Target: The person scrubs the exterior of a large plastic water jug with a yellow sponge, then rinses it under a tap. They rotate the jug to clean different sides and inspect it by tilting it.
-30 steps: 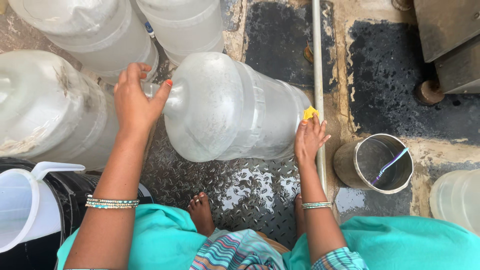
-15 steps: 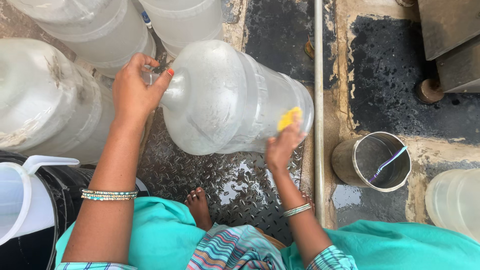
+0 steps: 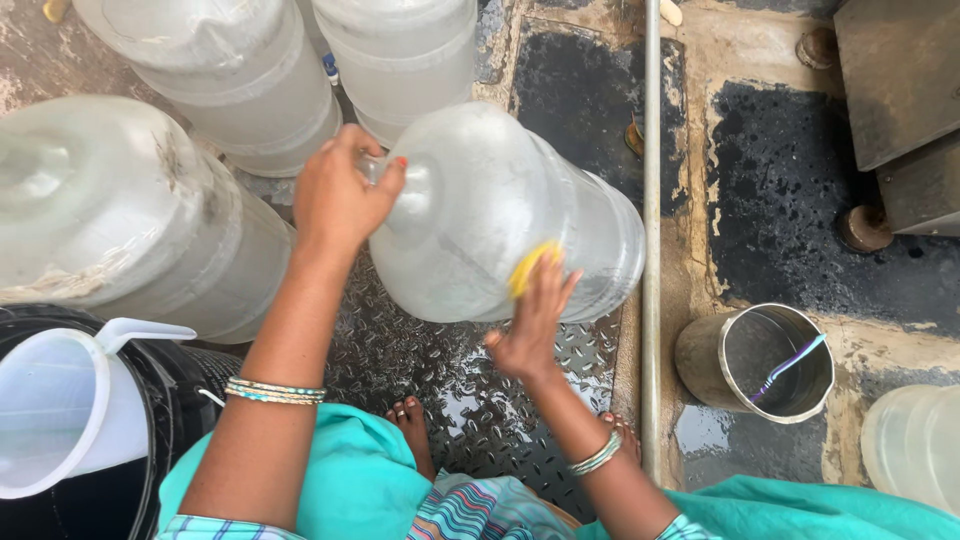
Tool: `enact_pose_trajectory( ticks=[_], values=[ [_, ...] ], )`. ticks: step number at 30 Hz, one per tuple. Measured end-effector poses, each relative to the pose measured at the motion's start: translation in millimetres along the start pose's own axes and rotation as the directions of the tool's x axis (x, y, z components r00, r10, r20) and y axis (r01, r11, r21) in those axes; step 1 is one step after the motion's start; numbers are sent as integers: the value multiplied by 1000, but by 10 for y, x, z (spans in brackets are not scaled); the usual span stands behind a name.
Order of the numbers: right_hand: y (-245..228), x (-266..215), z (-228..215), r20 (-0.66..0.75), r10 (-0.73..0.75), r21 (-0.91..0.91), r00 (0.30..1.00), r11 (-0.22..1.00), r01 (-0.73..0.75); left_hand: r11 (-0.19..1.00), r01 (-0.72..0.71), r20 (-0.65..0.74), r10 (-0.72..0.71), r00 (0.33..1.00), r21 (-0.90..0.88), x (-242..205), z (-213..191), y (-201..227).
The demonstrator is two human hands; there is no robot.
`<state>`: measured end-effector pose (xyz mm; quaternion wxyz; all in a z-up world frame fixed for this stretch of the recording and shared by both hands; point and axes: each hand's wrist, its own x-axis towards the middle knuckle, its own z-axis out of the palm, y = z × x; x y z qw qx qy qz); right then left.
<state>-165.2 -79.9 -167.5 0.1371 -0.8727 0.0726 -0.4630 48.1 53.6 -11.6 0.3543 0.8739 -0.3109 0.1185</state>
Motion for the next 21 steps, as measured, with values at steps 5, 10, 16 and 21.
enact_pose_trajectory(
  ticks=[5, 10, 16, 21],
  values=[
    [798, 1337, -297, 545, 310, 126, 779, 889, -441, 994, -20, 58, 26, 998, -103, -130, 54, 36],
    [413, 1199, -481, 562, 63, 87, 825, 987, -134, 999, -41, -69, 39, 997, -28, -81, 65, -33],
    [83, 428, -699, 639, -482, 33, 600, 796, 604, 989, -99, 32, 103, 994, -110, -62, 8, -43],
    [575, 1708, -321, 724, 64, -94, 686, 996, 6, 959, -255, -26, 254, 967, -124, -131, 57, 143]
  ],
)
